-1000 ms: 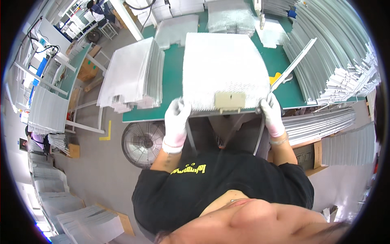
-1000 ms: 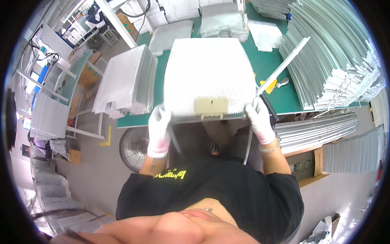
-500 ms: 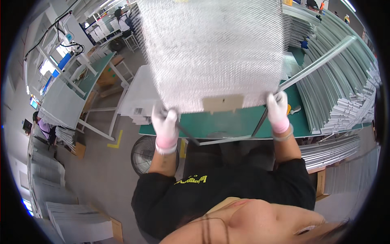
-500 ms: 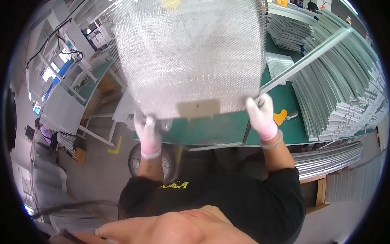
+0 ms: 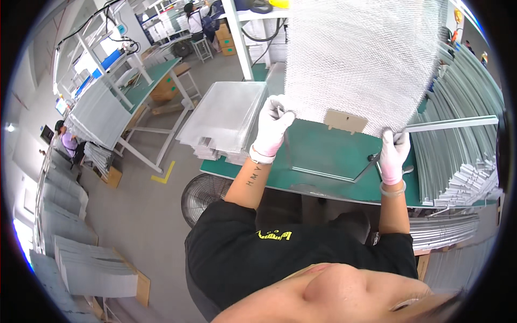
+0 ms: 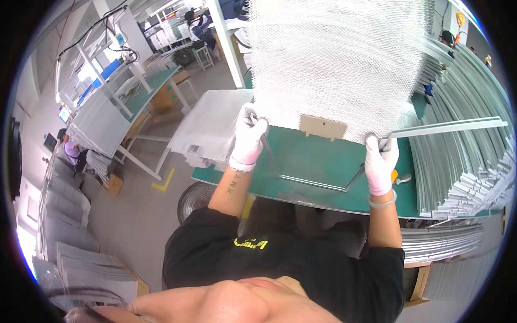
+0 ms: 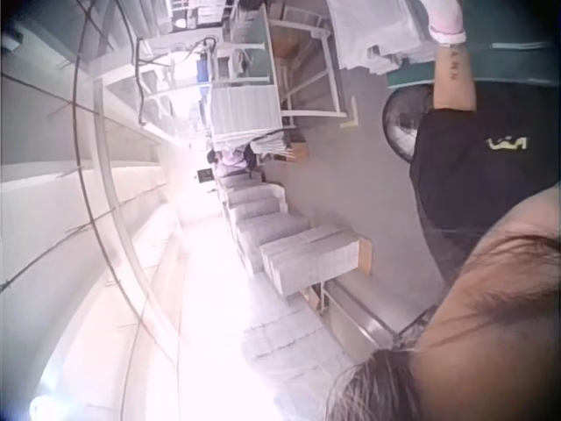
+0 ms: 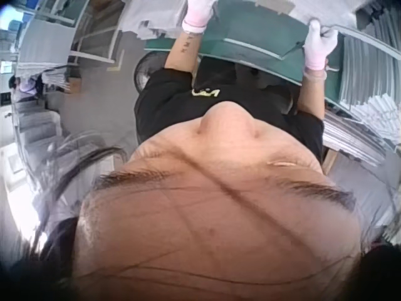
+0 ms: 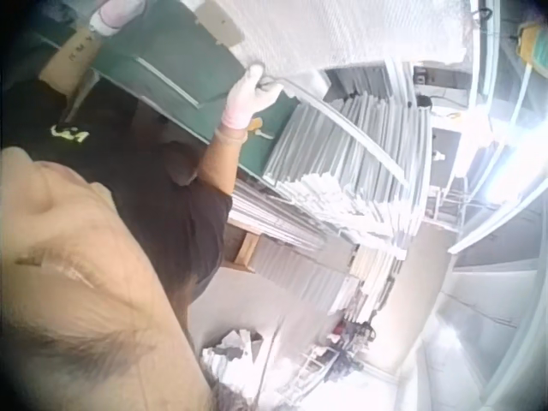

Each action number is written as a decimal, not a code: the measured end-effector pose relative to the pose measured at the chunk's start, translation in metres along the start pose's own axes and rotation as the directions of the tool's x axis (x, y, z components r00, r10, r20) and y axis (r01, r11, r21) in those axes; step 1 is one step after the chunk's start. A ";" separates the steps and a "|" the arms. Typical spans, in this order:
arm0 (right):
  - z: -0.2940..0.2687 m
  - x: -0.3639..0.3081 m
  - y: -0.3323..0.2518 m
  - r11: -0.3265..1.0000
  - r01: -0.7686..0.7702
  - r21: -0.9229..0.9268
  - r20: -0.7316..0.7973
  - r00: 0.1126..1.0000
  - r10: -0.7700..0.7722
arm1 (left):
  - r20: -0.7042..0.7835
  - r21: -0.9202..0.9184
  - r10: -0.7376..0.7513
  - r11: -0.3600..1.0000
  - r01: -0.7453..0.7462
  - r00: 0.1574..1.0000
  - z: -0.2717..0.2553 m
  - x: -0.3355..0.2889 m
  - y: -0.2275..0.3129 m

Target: The person assembles a rectangular frame by placing a mesh sheet on a workbench, inserting a plastic corner piece, and fitting metal bars into the mesh edges. They then use a power drill to secure the bars to the corner piece. The process is repeated for a second unit.

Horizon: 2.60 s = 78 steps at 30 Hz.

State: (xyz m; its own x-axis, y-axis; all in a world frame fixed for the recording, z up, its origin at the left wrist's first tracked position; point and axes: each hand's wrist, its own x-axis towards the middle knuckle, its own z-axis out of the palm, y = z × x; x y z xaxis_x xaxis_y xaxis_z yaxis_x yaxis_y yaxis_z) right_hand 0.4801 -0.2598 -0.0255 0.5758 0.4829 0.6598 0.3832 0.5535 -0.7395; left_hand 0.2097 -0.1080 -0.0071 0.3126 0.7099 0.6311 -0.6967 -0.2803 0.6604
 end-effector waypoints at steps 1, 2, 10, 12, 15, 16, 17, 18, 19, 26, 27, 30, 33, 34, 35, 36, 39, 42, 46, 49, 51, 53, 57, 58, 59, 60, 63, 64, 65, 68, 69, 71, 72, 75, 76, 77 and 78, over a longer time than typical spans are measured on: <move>0.001 0.000 -0.002 0.999 -0.011 0.051 0.009 1.000 0.010 | 0.003 0.008 -0.013 1.000 0.013 1.000 -0.001 -0.001 0.002; 0.000 0.000 -0.005 0.999 -0.032 0.025 0.028 0.999 0.032 | 0.007 0.016 -0.027 1.000 0.027 1.000 -0.002 -0.002 0.003; -0.008 0.000 0.007 0.993 -0.068 0.095 0.076 0.995 0.061 | 0.016 0.111 -0.151 0.983 0.149 0.988 -0.001 -0.004 0.011; -0.002 0.002 0.001 0.993 -0.071 0.094 0.079 0.995 0.064 | -0.001 0.112 -0.071 0.991 0.070 0.998 -0.004 -0.007 0.005; -0.004 0.002 0.007 0.993 -0.059 0.102 0.075 0.996 0.051 | 0.033 0.058 -0.002 0.998 0.000 0.999 -0.011 -0.007 -0.004; -0.002 0.002 0.008 0.991 -0.067 0.114 0.080 0.995 0.058 | 0.050 0.042 0.007 0.999 -0.009 0.999 -0.013 -0.008 -0.004; 0.002 0.003 0.000 0.988 -0.072 0.136 0.078 0.995 0.062 | 0.010 0.012 -0.020 1.000 0.020 1.000 -0.002 -0.007 0.000; 0.008 0.004 -0.011 0.984 -0.078 0.158 0.076 0.995 0.067 | -0.029 -0.020 -0.047 0.999 0.047 0.998 0.011 -0.008 0.006; 0.010 0.004 -0.018 0.981 -0.081 0.178 0.071 0.995 0.069 | -0.063 -0.055 -0.076 0.996 0.073 0.995 0.020 -0.007 0.009; 0.018 0.003 -0.021 0.995 -0.043 0.087 -0.025 0.999 0.045 | -0.100 0.336 -0.016 0.940 0.049 0.995 0.012 -0.008 -0.002; 0.012 0.001 -0.009 0.999 0.013 -0.036 -0.019 1.000 -0.013 | -0.099 0.333 0.012 0.943 0.022 0.995 0.015 -0.009 -0.006; 0.009 -0.001 -0.007 0.986 0.043 -0.160 -0.009 0.999 -0.044 | -0.084 0.338 0.044 0.941 -0.013 0.995 0.017 -0.009 -0.013; 0.009 0.001 -0.007 0.991 -0.089 0.099 0.017 0.996 0.088 | -0.068 0.364 0.004 0.931 0.021 0.998 0.010 -0.008 -0.016; 0.001 -0.001 0.001 1.000 -0.013 -0.010 0.100 0.995 0.014 | -0.049 0.380 0.047 0.925 -0.025 0.998 0.012 -0.008 -0.016; -0.001 -0.003 0.010 1.000 -0.015 0.021 0.147 0.989 0.012 | -0.055 0.385 0.006 0.923 0.016 0.998 0.011 -0.011 -0.020; 0.000 -0.008 0.016 0.997 -0.056 0.061 0.126 0.991 0.048 | -0.061 0.391 -0.035 0.919 0.056 0.998 0.007 -0.016 -0.028; -0.011 -0.035 0.047 0.988 -0.147 -0.049 0.221 0.963 0.154 | -0.031 0.496 -0.113 0.861 0.113 0.993 -0.016 -0.041 -0.053; -0.022 -0.080 0.087 0.974 -0.210 -0.081 0.267 0.937 0.224 | -0.075 0.490 -0.232 0.838 0.239 0.970 -0.050 -0.086 -0.097; -0.032 -0.079 0.071 0.959 -0.256 -0.123 0.358 0.890 0.284 | 0.042 0.542 -0.377 0.786 0.296 0.925 -0.055 -0.087 -0.076; -0.023 -0.030 0.037 0.978 -0.192 0.077 0.183 0.967 0.176 | 0.152 0.618 -0.233 0.781 0.092 0.961 -0.044 -0.039 -0.040; 0.002 0.007 -0.008 0.978 -0.125 0.169 0.062 0.991 0.116 | 0.082 0.524 -0.122 0.850 0.061 0.989 -0.028 -0.011 -0.013; -0.017 0.011 0.002 0.980 -0.180 0.080 0.134 0.977 0.169 | -0.031 0.456 -0.126 0.881 0.126 0.992 0.005 0.002 0.000; -0.002 0.004 0.002 0.966 -0.179 0.185 0.145 0.977 0.154 | -0.099 0.394 -0.163 0.900 0.189 0.982 -0.004 -0.011 -0.014; 0.008 -0.001 -0.011 0.956 -0.185 0.228 0.116 0.980 0.162 | -0.068 0.407 -0.150 0.899 0.165 0.986 -0.005 -0.016 -0.014; 0.005 -0.004 -0.005 0.962 -0.193 0.194 0.147 0.975 0.166 | -0.066 0.386 -0.131 0.911 0.146 0.989 -0.006 -0.020 -0.017; -0.001 -0.008 0.007 0.966 -0.201 0.161 0.178 0.969 0.172 | -0.066 0.365 -0.111 0.922 0.127 0.992 -0.007 -0.024 -0.022; -0.010 -0.027 0.045 0.947 -0.274 0.170 0.193 0.951 0.241 | -0.075 0.325 -0.093 0.939 0.113 0.993 -0.016 -0.042 -0.048; -0.007 -0.029 0.046 0.943 -0.266 0.202 0.192 0.955 0.228 | -0.083 0.318 -0.091 0.941 0.113 0.992 -0.016 -0.044 -0.051; -0.007 -0.030 0.047 0.938 -0.257 0.234 0.191 0.958 0.215 | -0.076 0.320 -0.106 0.939 0.125 0.991 -0.018 -0.045 -0.053; -0.015 -0.030 0.050 0.931 -0.319 0.178 0.208 0.937 0.281 | -0.012 0.337 -0.238 0.913 0.228 0.971 -0.027 -0.041 -0.043; -0.018 -0.026 0.047 0.925 -0.347 0.157 0.246 0.921 0.303 | 0.035 0.357 -0.331 0.886 0.298 0.943 -0.036 -0.032 -0.034; -0.021 -0.005 0.024 0.910 -0.399 0.115 0.333 0.878 0.343 | 0.058 0.359 -0.361 0.878 0.318 0.931 -0.032 -0.018 -0.021; -0.009 0.005 0.003 0.934 -0.320 0.157 0.325 0.910 0.256 | 0.035 0.342 -0.306 0.898 0.276 0.951 -0.022 -0.011 -0.012; 0.000 -0.003 -0.003 0.957 -0.282 0.065 0.216 0.941 0.262 | -0.073 0.339 -0.305 0.888 0.311 0.950 -0.004 -0.022 -0.020; 0.003 -0.016 0.003 0.957 -0.286 -0.043 0.188 0.939 0.289 | -0.134 0.507 -0.241 0.817 0.275 0.961 -0.002 -0.042 -0.035; 0.006 -0.038 0.019 0.945 -0.289 -0.154 0.157 0.937 0.312 | -0.181 0.656 -0.164 0.715 0.243 0.970 -0.007 -0.069 -0.060; 0.004 -0.063 0.041 0.918 -0.246 -0.312 0.115 0.949 0.294 | -0.253 0.681 -0.170 0.668 0.301 0.952 -0.007 -0.096 -0.080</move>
State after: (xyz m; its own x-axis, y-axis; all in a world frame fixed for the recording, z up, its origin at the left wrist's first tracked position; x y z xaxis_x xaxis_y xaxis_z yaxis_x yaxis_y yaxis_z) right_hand 0.4561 -0.2646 -0.0969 0.5756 0.6990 0.4243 0.4355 0.1771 -0.8826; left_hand 0.2309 -0.1489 -0.1235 0.2527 0.8874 0.3854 0.0682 -0.4137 0.9078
